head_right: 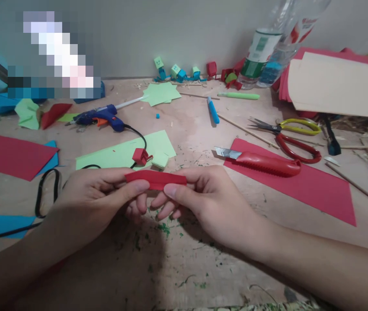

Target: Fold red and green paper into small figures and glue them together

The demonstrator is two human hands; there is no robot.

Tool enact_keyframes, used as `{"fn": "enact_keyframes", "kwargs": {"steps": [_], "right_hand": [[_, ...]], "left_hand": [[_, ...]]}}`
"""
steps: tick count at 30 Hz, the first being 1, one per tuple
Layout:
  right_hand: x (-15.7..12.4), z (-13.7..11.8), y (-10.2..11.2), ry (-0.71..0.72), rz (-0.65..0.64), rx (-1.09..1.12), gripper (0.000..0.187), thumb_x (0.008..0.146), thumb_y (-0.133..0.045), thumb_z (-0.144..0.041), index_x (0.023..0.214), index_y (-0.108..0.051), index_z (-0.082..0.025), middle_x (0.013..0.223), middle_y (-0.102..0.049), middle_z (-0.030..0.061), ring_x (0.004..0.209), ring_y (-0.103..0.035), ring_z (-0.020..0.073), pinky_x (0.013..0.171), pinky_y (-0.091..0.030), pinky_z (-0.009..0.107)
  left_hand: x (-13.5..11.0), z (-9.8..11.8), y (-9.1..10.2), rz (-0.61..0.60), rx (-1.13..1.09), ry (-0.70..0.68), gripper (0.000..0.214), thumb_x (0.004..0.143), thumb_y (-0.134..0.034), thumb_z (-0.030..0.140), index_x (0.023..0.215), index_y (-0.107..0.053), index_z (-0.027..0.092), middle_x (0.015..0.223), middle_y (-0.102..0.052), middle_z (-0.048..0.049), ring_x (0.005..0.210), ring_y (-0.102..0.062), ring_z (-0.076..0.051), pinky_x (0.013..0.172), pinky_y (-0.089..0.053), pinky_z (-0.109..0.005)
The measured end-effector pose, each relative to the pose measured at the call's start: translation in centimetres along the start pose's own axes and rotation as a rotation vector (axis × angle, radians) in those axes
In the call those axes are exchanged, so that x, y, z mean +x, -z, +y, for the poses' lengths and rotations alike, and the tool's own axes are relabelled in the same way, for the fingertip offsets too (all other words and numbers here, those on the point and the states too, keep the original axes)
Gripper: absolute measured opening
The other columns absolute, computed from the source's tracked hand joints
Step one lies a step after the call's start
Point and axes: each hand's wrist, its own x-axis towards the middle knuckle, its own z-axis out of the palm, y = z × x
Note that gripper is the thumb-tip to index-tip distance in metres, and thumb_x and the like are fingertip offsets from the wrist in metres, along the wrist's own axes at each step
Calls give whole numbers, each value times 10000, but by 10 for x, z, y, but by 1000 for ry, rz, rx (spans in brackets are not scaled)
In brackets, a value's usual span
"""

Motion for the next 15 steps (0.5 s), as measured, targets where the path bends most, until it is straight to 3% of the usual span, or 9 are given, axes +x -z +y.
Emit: {"fn": "enact_keyframes", "kwargs": {"steps": [8,14,15], "right_hand": [[0,2,1,-16,9,66,193,959,-766,-320,917,-860,-157,837,-815,76,741,-737,115,674,-529,195],[-4,3,-6,0,-48,112,344,911,-807,-474,1008,-853,-148,886,-782,72,730,-664,97,690,-480,219],[-3,5,-6,-1,-49,102,361,885,-831,-481,991,-853,-136,879,-777,76,730,-661,101,701,-484,229]], "left_hand": [[0,-3,-1,-19,-26,60,331,938,-672,359,661,-714,182,584,-713,6,497,-667,-106,505,-526,-148],[-3,-12,-2,-104,98,-59,271,902,-698,465,803,-797,233,658,-746,12,497,-659,-131,479,-517,-158],[-3,-16,-4,-49,111,-77,298,916,-686,475,769,-787,237,644,-736,18,491,-641,-119,483,-503,-145]]}}
